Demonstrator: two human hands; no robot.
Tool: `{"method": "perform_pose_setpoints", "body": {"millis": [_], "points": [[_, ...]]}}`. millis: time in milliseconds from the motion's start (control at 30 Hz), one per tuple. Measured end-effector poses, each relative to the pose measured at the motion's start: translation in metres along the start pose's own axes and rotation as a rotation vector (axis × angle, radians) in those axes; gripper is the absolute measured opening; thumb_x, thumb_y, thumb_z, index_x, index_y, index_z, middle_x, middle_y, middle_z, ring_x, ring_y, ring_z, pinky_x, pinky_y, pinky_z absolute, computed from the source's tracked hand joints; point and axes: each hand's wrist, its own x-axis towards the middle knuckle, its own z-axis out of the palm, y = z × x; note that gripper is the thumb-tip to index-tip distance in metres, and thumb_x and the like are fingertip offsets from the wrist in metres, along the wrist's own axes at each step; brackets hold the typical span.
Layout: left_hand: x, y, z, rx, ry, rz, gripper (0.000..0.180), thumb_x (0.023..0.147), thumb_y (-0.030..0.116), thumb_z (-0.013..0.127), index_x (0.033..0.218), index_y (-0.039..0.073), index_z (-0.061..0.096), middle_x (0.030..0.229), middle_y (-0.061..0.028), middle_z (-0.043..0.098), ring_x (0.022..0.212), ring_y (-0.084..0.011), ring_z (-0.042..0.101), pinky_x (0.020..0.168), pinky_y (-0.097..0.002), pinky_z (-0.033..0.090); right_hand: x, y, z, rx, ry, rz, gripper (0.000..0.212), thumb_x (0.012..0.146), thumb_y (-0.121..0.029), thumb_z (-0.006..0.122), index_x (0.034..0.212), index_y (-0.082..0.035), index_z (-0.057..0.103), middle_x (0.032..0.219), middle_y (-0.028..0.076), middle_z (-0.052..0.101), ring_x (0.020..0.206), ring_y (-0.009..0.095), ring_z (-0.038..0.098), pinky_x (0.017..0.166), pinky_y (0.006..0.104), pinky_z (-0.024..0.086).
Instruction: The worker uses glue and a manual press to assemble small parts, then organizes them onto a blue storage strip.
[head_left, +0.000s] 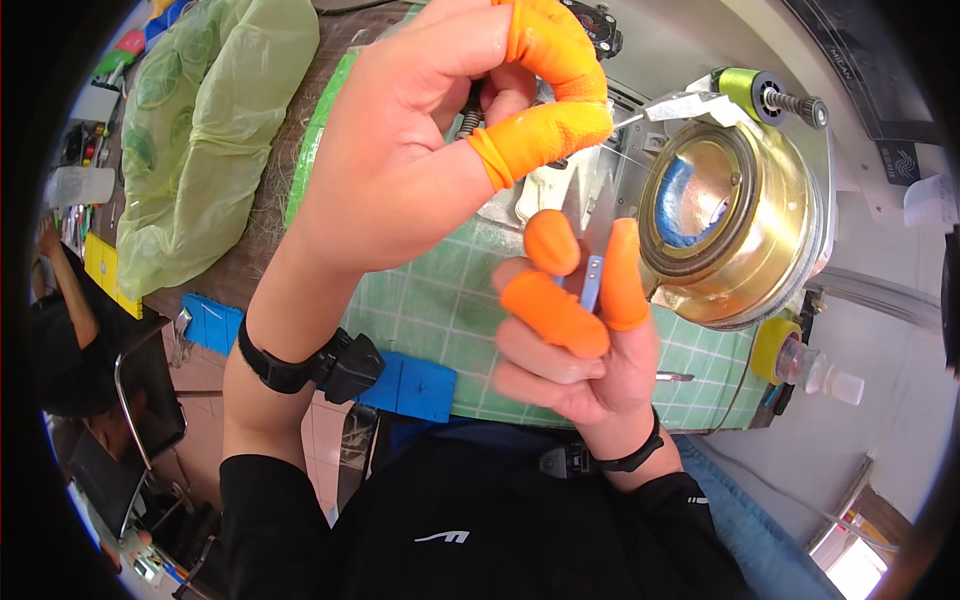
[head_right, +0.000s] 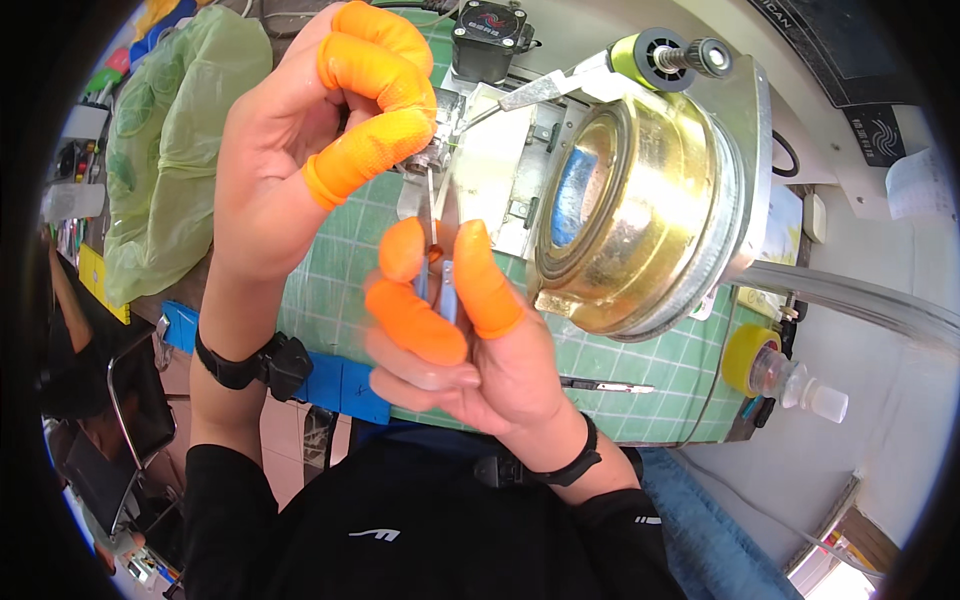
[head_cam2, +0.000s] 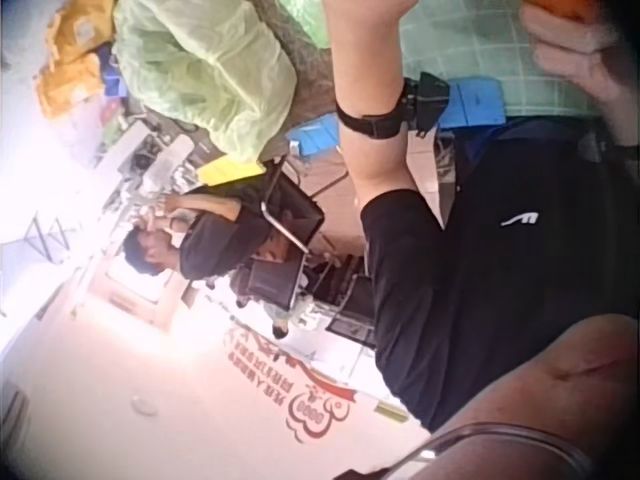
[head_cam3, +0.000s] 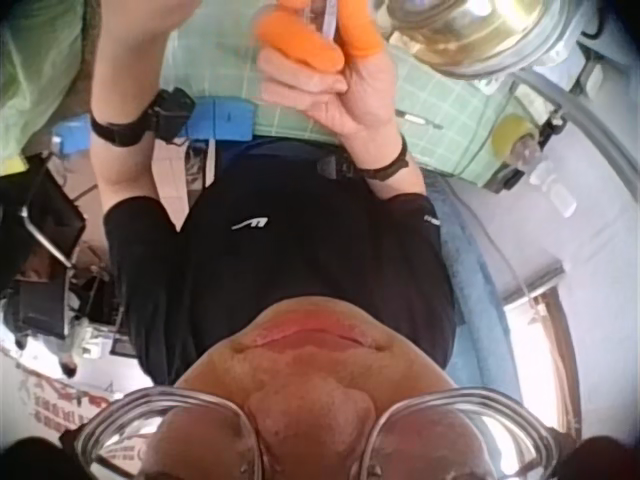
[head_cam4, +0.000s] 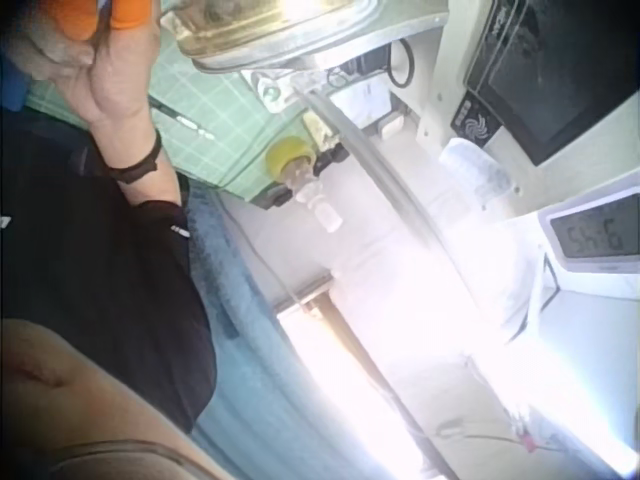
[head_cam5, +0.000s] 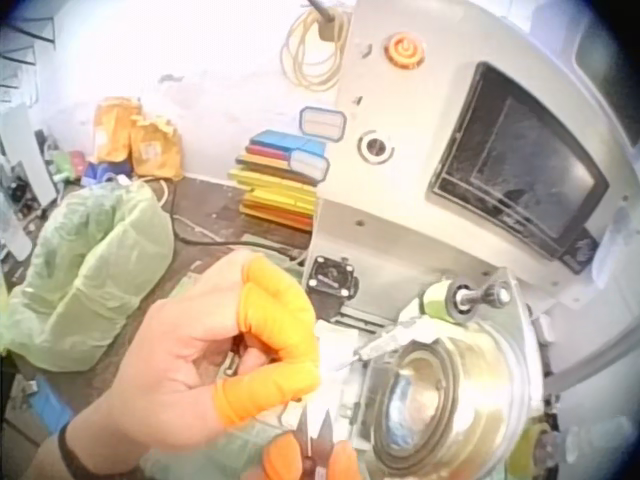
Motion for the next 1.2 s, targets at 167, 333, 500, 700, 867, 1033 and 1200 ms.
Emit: {"method": "perform_pose_setpoints", "body": {"millis": [167,333,500,700,867,1033,1200], "points": [[0.0,-0.006,-0.001,-0.068,0.013,0.028,0.009,0.084,0.003,0.076,0.09,0.003,0.069,0.099,-0.0057,0.065,0.094,-0.0179,0.053,0.082,-0.0301,0.04,0.002,-0.006,-0.004,0.02,-0.019,-0.007,0.044,0.108,-0.053,0.032,0.117,-0.014,0.051,0.076,-0.003,0.043,0.051,0.004,0.033,0.042,0.0183,0.022],[0.001,-0.001,0.001,-0.047,0.011,-0.002,0.01,0.083,0.003,0.076,0.09,0.003,0.069,0.098,-0.0059,0.065,0.095,-0.0186,0.053,0.084,-0.0311,0.04,0.004,-0.005,-0.001,0.018,-0.016,-0.015,0.042,0.108,-0.052,0.033,0.116,-0.015,0.051,0.075,-0.004,0.043,0.051,0.004,0.032,0.041,0.0185,0.021],[-0.001,-0.004,0.003,0.026,0.021,0.077,0.01,0.083,0.002,0.075,0.09,0.003,0.069,0.099,-0.0062,0.065,0.095,-0.0188,0.053,0.085,-0.0316,0.04,0.007,-0.006,0.004,-0.002,0.035,-0.023,0.042,0.108,-0.052,0.033,0.115,-0.015,0.052,0.073,-0.005,0.042,0.051,0.004,0.031,0.04,0.0187,0.02],[0.0,0.003,0.002,-0.13,0.072,-0.059,0.01,0.083,0.002,0.076,0.09,0.002,0.069,0.098,-0.0072,0.064,0.096,-0.0197,0.054,0.085,-0.032,0.04,0.011,-0.005,0.003,-0.002,0.059,-0.048,0.041,0.108,-0.052,0.034,0.113,-0.016,0.053,0.072,-0.005,0.04,0.05,0.004,0.031,0.041,0.0186,0.02],[-0.005,0.01,0.011,-0.514,0.197,-0.247,0.01,0.088,-0.002,0.072,0.095,0.0,0.066,0.104,-0.0065,0.057,0.09,-0.0139,0.054,0.08,-0.0267,0.044,0.006,-0.003,0.0,0.055,0.027,-0.055,0.04,0.108,-0.051,0.033,0.111,-0.016,0.053,0.07,-0.004,0.041,0.049,0.005,0.031,0.04,0.0189,0.021],[-0.006,0.002,0.004,-0.426,0.157,-0.164,0.009,0.09,-0.002,0.07,0.097,0.0,0.065,0.104,-0.0055,0.054,0.086,-0.0117,0.053,0.076,-0.0237,0.044,-0.046,0.004,0.001,-0.259,0.188,0.056,0.043,0.108,-0.048,0.038,0.107,-0.008,0.053,0.066,-0.001,0.044,0.048,0.007,0.035,0.041,0.0222,0.025],[0.011,-0.003,-0.033,-0.247,0.166,0.076,0.013,0.091,0.005,0.069,0.103,0.003,0.064,0.095,-0.0027,0.055,0.068,-0.0087,0.045,0.064,-0.0212,0.038,-0.105,-0.018,-0.007,-0.928,0.275,-0.188,0.038,0.106,-0.039,0.051,0.109,-0.001,0.054,0.068,0.002,0.051,0.051,0.008,0.041,0.046,0.0227,0.029]]}}
